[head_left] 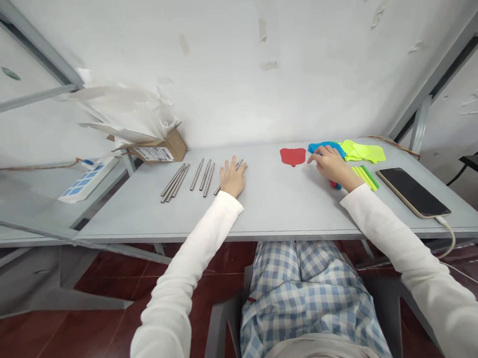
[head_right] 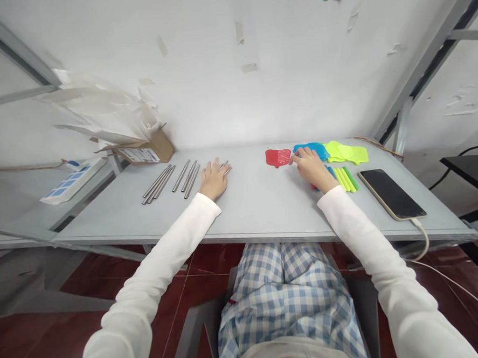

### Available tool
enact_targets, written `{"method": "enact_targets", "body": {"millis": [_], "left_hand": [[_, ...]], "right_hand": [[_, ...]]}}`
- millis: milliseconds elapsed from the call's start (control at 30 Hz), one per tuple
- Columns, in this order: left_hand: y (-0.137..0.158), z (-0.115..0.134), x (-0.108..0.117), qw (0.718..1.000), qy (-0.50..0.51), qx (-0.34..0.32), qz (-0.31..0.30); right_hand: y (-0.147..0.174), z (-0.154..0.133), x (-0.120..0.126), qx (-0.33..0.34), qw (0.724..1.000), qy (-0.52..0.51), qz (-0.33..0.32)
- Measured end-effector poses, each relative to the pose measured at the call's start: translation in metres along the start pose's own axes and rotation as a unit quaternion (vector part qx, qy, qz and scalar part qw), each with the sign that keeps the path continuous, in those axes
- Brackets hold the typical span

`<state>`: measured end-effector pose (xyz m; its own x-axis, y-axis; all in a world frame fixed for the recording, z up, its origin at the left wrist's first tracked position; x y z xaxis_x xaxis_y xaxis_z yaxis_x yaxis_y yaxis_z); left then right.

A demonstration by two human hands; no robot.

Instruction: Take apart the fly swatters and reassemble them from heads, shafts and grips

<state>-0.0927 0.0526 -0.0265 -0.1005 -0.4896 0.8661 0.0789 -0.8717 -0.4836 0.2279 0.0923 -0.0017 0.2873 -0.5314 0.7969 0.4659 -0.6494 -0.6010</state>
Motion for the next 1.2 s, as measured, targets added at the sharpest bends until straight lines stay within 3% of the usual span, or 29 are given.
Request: {"method": "enact_targets", "body": {"millis": [167,300,400,500,667,900,967,1033,1200], "left_hand": [[-0.007,-0.042,-0.006,0.99,-0.027,0.121,0.066],[-0.011,-0.063,-0.004,0.99,-0.049,0.122,0.058],[-0.016,-0.075,-0.001,0.989,-0.07,0.123,0.048],[-0.018,-0.089,0.005,0.986,-0.085,0.133,0.046],[-0.019,-0.116,0.018,0.987,-0.109,0.113,0.028],[-0.018,-0.162,0.031,0.98,-0.198,0.014,0.002],[-0.017,-0.159,0.037,0.981,-0.193,0.015,0.02],[-0.017,-0.137,0.041,0.985,-0.168,0.014,0.034],[-0.021,-0.031,0.019,0.999,-0.014,-0.036,0.008]], "right_hand": [[-0.01,-0.042,-0.005,0.077,0.99,-0.119,-0.023],[-0.012,-0.078,-0.022,0.138,0.977,-0.146,-0.076],[-0.011,-0.093,-0.029,0.157,0.971,-0.161,-0.077],[-0.006,-0.091,-0.031,0.118,0.965,-0.222,-0.072],[0.006,-0.075,-0.03,0.023,0.932,-0.358,-0.056],[0.009,-0.074,-0.034,0.013,0.92,-0.388,-0.057],[0.009,-0.075,-0.034,0.017,0.919,-0.39,-0.057],[0.009,-0.076,-0.033,0.019,0.92,-0.387,-0.058],[0.01,-0.078,-0.032,0.015,0.924,-0.377,-0.057]]}}
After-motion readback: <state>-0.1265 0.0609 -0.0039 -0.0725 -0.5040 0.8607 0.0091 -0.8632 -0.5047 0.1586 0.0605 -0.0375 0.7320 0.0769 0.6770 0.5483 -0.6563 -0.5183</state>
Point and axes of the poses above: each hand's wrist, its own y-axis away from the middle knuckle, its own x-axis out of the back of the hand, z = x × y, the point moved 3 cm from there along -y, towards the middle knuckle, and after that the axes turned 14 degrees about z, right-handed, at the moved point
